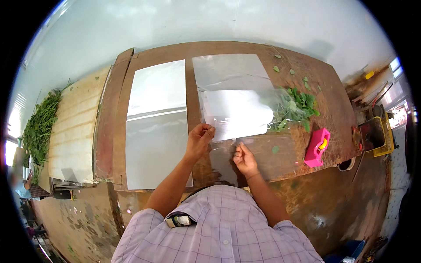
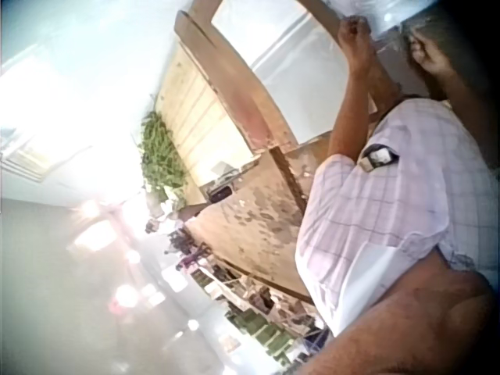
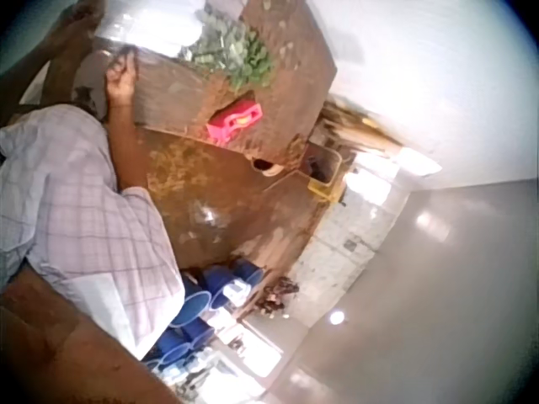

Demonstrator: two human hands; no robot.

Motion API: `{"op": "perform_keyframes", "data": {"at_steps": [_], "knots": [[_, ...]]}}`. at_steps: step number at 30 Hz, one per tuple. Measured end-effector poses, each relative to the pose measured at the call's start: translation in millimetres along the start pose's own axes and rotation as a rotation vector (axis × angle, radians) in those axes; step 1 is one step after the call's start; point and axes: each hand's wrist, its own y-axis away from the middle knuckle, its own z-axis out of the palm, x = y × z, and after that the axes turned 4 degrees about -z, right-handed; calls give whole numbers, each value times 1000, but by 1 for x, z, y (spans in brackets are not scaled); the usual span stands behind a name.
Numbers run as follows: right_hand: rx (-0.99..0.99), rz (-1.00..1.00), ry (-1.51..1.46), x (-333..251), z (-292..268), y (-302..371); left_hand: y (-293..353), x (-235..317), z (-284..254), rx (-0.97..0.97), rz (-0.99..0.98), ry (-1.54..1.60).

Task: The person wraps leafy green vegetables in clear plastic film using a yellow tape dispenser, then places the wrapped bundle into a white styrofoam container with pink rose-shaped inserts. The person repeats the wrapping process with another bundle and places it into a second container.

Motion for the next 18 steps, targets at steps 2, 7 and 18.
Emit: {"op": "perform_keyframes", "data": {"at_steps": [2,7,18], "knots": [[32,-32,99,-2,-14,5,-4,9,0,17,3,-9],[-165,-190,558,-21,49,52,-3,4,-8,41,-28,-86],[53,-126,851,-22,-10,19,-2,2,-5,75,-33,-66]]}}
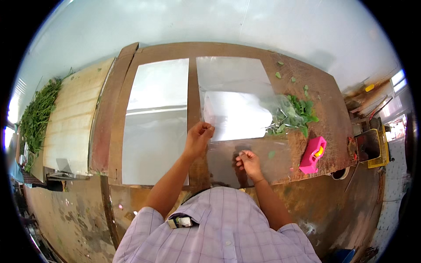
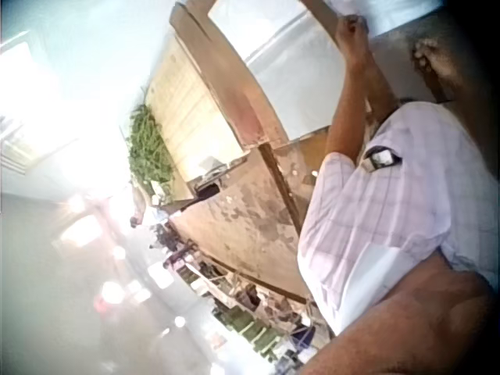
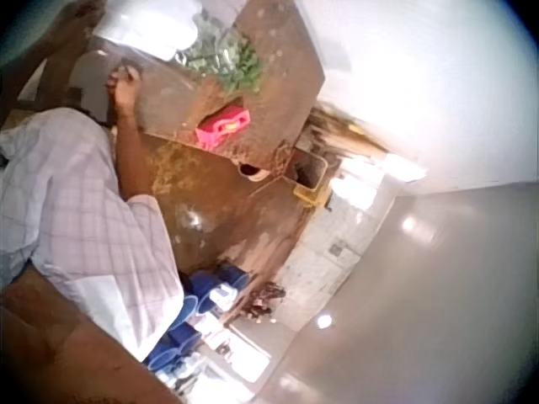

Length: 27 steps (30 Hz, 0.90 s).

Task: The person wraps leafy green vegetables in clear plastic film using a yellow tape dispenser, then places the wrapped bundle into a white styrofoam container with pink rose-shaped inserts. The person repeats the wrapping process with another bundle and places it into a second container.

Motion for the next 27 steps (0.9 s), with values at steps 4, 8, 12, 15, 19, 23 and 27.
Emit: {"op": "perform_keyframes", "data": {"at_steps": [4,8,12,15,19,23,27], "knots": [[-152,-307,-58,-23,13,6,0,-1,1,23,-16,40],[-378,-227,28,-58,30,1,8,3,6,54,-80,-45],[-264,-390,652,-23,-25,-34,13,-4,10,32,-17,15],[-108,-553,646,-38,-49,-20,18,-20,4,79,20,-11],[-162,-943,1013,-119,-71,15,41,-29,13,181,-101,-129],[-236,-1157,1595,-143,-127,-16,59,-62,10,253,1,-116],[-295,-1251,1588,-145,-184,-58,67,-53,22,448,162,-273]]}}
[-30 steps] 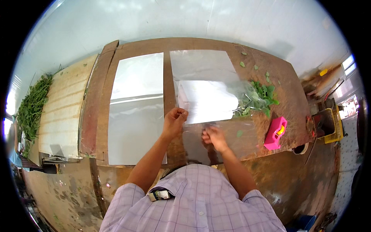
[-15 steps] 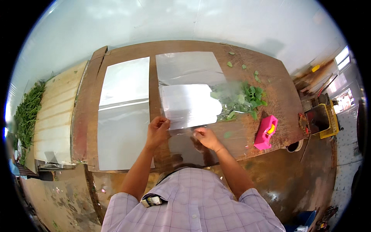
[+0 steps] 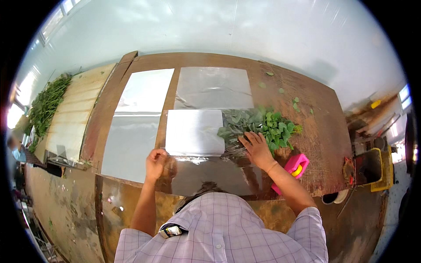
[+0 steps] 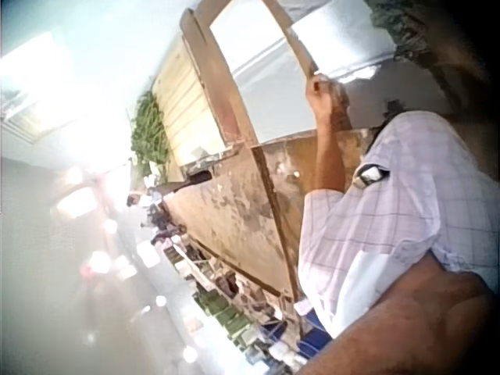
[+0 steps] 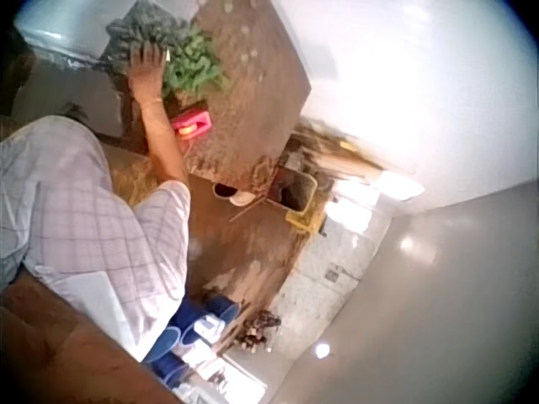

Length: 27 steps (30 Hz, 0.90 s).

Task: The person wraps leafy green vegetables in clear plastic film using a yellow tape dispenser, then places the wrapped bundle into a white styrofoam container with pink rose-shaped inserts. The person repeats the wrapping process with another bundle and places it into a second container.

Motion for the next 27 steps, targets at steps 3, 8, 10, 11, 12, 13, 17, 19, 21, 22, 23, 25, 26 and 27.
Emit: {"op": "perform_keyframes", "data": {"at_steps": [3,8,10,11,12,13,17,19,21,22,23,25,26,27], "knots": [[-63,-7,-368,43,14,1,4,45,16,271,118,-196],[-178,102,-900,94,15,-36,11,135,131,41,473,-370],[-342,178,-1148,107,22,-50,10,147,193,-189,624,-471],[-424,223,-1266,113,25,-56,5,142,219,-261,720,-505],[-384,211,-1316,116,29,-57,2,139,238,-320,702,-649],[-381,210,-1335,117,28,-60,-4,130,250,-321,667,-765],[-174,319,-1440,132,31,-63,-26,101,280,-298,588,-1036],[127,441,-1377,148,36,-70,-28,103,288,-313,483,-1090],[21,367,-952,158,45,-79,-40,104,292,-376,447,-1140],[-34,327,-739,160,48,-85,-44,106,294,-393,424,-1178],[-88,285,-526,161,50,-89,-47,108,297,-410,401,-1216],[-155,274,-595,158,55,-97,-50,119,300,-382,351,-1308],[-194,271,-624,157,56,-96,-46,134,302,-387,325,-1315],[-62,228,-520,158,56,-95,-46,142,304,-392,301,-1321]]}}
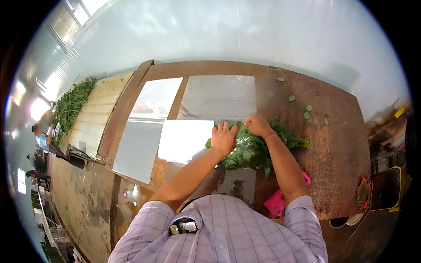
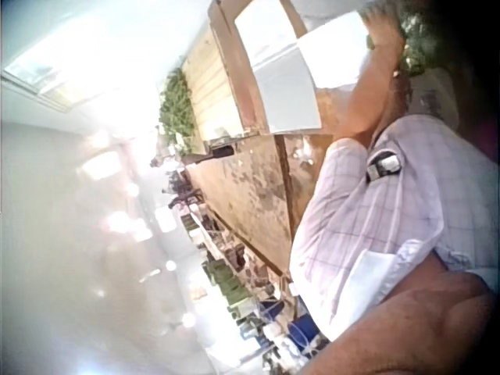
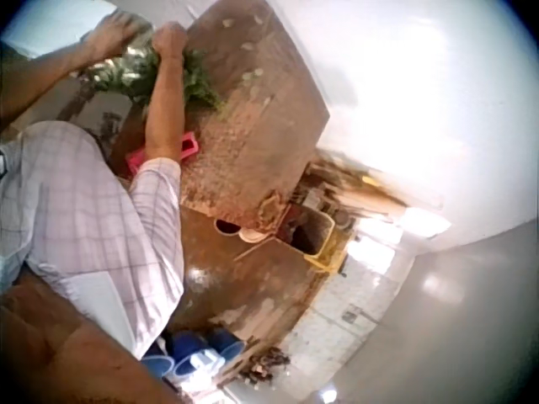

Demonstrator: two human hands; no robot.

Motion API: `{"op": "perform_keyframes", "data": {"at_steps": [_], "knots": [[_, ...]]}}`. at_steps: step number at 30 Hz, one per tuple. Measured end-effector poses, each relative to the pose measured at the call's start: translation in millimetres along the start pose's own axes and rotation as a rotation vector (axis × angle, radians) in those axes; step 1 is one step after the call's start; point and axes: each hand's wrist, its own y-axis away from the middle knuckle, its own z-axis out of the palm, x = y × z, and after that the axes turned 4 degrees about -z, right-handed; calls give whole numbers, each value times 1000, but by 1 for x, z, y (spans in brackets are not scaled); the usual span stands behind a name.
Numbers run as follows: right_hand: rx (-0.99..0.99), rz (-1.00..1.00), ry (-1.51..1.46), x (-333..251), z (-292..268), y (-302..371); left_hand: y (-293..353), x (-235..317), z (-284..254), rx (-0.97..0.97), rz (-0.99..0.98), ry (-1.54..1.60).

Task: The person wraps leafy green vegetables in clear plastic film using a yellow tape dispenser, then places the wrapped bundle into a white styrofoam container with pink rose-shaped inserts. The person repeats the wrapping process with another bundle and places it into a second container.

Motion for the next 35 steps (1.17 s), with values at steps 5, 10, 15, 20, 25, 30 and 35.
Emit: {"op": "perform_keyframes", "data": {"at_steps": [5,10,15,20,25,30,35], "knots": [[277,-227,119,-63,2,26,-4,-18,9,79,19,-5],[249,-236,301,-64,47,77,-23,-35,37,-55,298,2],[120,-226,152,-86,34,113,-32,-39,32,-156,315,125],[31,-315,401,-105,39,139,-29,-51,24,-134,304,127],[154,-411,458,-109,51,145,-37,-48,41,-18,347,73],[-5,-401,509,-68,72,148,-29,-42,47,-49,309,61],[-444,-178,248,-13,73,106,-34,-39,46,-183,303,-25]]}}
